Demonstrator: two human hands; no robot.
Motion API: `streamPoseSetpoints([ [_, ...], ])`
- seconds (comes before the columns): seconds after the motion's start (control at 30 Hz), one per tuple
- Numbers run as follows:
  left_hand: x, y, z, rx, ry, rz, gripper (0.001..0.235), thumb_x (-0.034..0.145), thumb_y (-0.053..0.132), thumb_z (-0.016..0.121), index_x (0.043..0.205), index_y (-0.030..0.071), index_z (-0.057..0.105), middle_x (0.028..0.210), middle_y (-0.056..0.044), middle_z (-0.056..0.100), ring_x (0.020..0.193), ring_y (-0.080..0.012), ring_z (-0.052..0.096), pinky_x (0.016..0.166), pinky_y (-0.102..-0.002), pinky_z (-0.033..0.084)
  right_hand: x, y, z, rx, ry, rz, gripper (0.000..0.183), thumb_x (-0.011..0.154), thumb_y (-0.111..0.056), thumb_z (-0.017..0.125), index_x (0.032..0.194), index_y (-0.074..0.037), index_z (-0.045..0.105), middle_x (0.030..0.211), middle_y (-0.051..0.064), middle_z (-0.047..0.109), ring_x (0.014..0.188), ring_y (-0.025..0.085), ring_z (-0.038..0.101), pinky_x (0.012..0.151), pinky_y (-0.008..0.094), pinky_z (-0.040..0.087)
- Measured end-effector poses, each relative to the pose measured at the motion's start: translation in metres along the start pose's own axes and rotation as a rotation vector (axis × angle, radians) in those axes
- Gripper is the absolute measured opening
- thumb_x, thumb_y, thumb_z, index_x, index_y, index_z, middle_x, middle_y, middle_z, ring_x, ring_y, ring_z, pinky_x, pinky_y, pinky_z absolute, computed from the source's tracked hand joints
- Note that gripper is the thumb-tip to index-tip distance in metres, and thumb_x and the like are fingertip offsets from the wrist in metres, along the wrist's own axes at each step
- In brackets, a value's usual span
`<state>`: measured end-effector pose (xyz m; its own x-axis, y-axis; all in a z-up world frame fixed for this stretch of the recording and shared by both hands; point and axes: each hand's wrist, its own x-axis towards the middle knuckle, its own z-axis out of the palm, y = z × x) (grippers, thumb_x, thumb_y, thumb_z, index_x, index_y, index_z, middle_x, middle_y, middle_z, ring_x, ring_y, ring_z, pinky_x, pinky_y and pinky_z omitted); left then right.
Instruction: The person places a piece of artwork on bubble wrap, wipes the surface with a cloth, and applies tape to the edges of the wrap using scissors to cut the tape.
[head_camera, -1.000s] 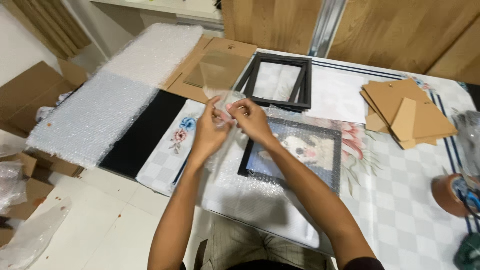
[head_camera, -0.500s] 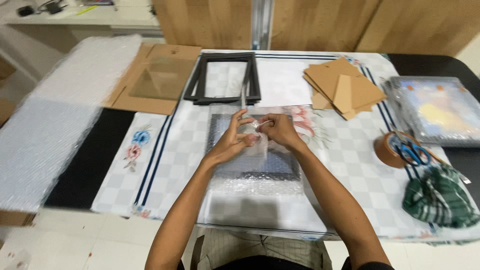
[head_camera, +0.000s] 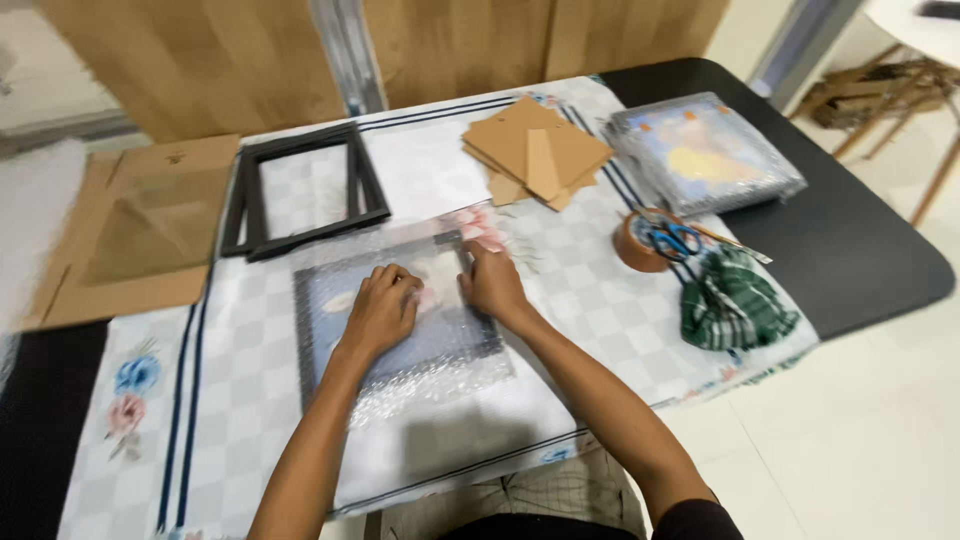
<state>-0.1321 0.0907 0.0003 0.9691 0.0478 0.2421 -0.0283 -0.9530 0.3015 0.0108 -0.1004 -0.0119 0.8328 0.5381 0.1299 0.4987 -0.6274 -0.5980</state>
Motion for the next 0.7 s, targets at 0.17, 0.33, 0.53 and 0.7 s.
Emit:
streamPoseSetpoints([
  [0.17, 0.040, 0.033, 0.034, 0.038, -0.002, 0.174, 0.020, 0.096, 0.025, 0.069, 0.114, 0.018, 0.074, 0.117, -0.007, 0.064, 0.119, -0.0293, 0.060, 0.097, -0.045, 0.049, -0.062, 0.015, -0.069, -0.143, 0.358, -0.060, 0.044, 0.091, -0.027, 0.073, 0.133, -0.017, 0.069, 0.085, 0.005, 0.078, 0.089, 0.031, 0.076, 0.079, 0.050, 0.063],
  [0.33, 0.089, 0.117, 0.081, -0.086, 0.076, 0.474, 0.019, 0.089, 0.015, 0.073, 0.108, 0.014, 0.073, 0.111, -0.011, 0.063, 0.113, -0.0347, 0.062, 0.095, -0.048, 0.051, -0.113, 0.081, -0.125, -0.413, 0.818, -0.208, 0.033, 0.085, -0.023, 0.078, 0.118, -0.017, 0.076, 0.095, 0.002, 0.071, 0.096, 0.028, 0.066, 0.086, 0.042, 0.050],
  [0.53, 0.105, 0.251, 0.111, -0.213, -0.020, 0.666, 0.018, 0.090, 0.018, 0.071, 0.108, 0.017, 0.073, 0.110, -0.006, 0.065, 0.112, -0.0300, 0.062, 0.094, -0.046, 0.052, -0.177, 0.141, -0.175, -0.731, 0.959, 0.158, 0.060, 0.072, -0.025, 0.086, 0.129, -0.014, 0.069, 0.136, 0.016, 0.054, 0.128, 0.042, 0.046, 0.103, 0.054, 0.034],
  [0.7, 0.102, 0.311, 0.128, -0.269, -0.207, 0.652, 0.027, 0.096, 0.021, 0.066, 0.123, 0.017, 0.070, 0.124, -0.009, 0.064, 0.120, -0.0282, 0.060, 0.098, -0.043, 0.048, -0.198, 0.214, -0.177, -0.644, 0.727, 0.347, 0.076, 0.079, -0.026, 0.086, 0.148, -0.011, 0.058, 0.124, 0.022, 0.064, 0.114, 0.044, 0.065, 0.095, 0.053, 0.051],
])
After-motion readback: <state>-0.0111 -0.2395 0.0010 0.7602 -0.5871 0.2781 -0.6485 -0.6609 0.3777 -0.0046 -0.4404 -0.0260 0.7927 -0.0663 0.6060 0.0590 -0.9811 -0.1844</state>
